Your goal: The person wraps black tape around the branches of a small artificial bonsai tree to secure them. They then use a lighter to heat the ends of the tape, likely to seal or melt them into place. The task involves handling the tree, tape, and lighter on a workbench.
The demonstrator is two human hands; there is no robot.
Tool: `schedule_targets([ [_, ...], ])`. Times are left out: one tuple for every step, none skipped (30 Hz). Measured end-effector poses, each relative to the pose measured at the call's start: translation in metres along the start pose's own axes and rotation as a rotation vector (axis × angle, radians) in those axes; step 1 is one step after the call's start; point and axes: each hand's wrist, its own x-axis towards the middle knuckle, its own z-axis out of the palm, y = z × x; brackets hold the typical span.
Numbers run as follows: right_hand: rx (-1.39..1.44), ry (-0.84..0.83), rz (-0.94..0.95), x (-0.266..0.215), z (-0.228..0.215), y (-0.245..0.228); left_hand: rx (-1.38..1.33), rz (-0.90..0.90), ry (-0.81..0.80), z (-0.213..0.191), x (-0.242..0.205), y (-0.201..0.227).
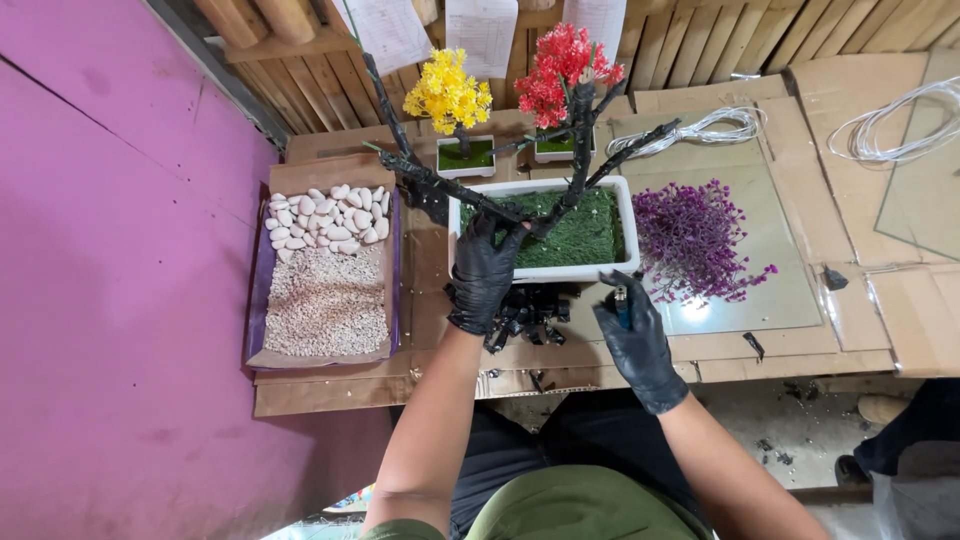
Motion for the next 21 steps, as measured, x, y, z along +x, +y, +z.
schedule_targets([
  [-0.005,-0.004,0.001,0.002,0.000,-0.027,0.010,0.004,-0.008,0.001,0.000,-0.002],
  [-0.008,-0.010,0.003,0.004,0.000,-0.054,0.022,0.007,-0.016,0.000,-0.001,-0.004],
  [-0.008,-0.011,0.000,0.015,0.008,-0.063,0.022,0.009,-0.014,-0.001,-0.002,0.002],
  [-0.082,0.008,-0.171,0.026,0.017,-0.072,0.004,0.006,-0.011,-0.003,-0.002,0.007],
  [-0.155,0.027,-0.342,0.037,0.026,-0.082,-0.015,0.004,-0.009,-0.004,-0.001,0.013],
  [-0.151,0.031,-0.351,0.047,0.037,-0.077,-0.014,0.013,-0.004,-0.005,-0.001,0.018],
  [-0.249,0.082,-0.428,0.058,0.048,-0.072,-0.025,0.007,-0.012,-0.006,0.000,0.023],
  [-0.348,0.132,-0.501,0.067,0.060,-0.066,-0.037,-0.003,-0.022,-0.006,-0.002,0.027],
  [-0.345,0.135,-0.506,0.069,0.061,-0.076,-0.036,0.002,-0.019,-0.005,-0.001,0.023],
  [-0.368,0.147,-0.501,0.070,0.063,-0.086,-0.054,-0.036,-0.041,-0.006,-0.001,0.018],
  [-0.390,0.160,-0.495,0.071,0.065,-0.095,-0.071,-0.074,-0.063,-0.006,-0.002,0.013],
  [-0.389,0.159,-0.497,0.079,0.072,-0.081,-0.070,-0.073,-0.062,-0.006,-0.001,0.013],
  [-0.360,0.178,-0.465,0.087,0.078,-0.068,-0.018,-0.062,-0.066,-0.005,-0.001,0.013],
  [-0.332,0.196,-0.431,0.095,0.084,-0.053,0.034,-0.052,-0.070,-0.004,-0.001,0.012],
  [-0.333,0.196,-0.431,0.094,0.085,-0.052,0.034,-0.052,-0.070,-0.004,-0.002,0.012],
  [-0.352,0.219,-0.438,0.094,0.087,-0.052,0.014,-0.064,-0.077,-0.004,-0.002,0.011],
  [-0.372,0.242,-0.446,0.094,0.088,-0.052,-0.006,-0.075,-0.085,-0.005,-0.002,0.011],
  [-0.373,0.244,-0.447,0.090,0.087,-0.056,-0.008,-0.074,-0.085,-0.005,0.000,0.011],
  [-0.398,0.287,-0.478,0.086,0.087,-0.061,0.000,-0.058,-0.089,-0.006,0.001,0.010],
  [-0.423,0.326,-0.508,0.082,0.087,-0.065,0.008,-0.044,-0.092,-0.006,0.001,0.009],
  [-0.425,0.324,-0.509,0.084,0.088,-0.061,0.007,-0.046,-0.091,-0.007,0.000,0.007],
])
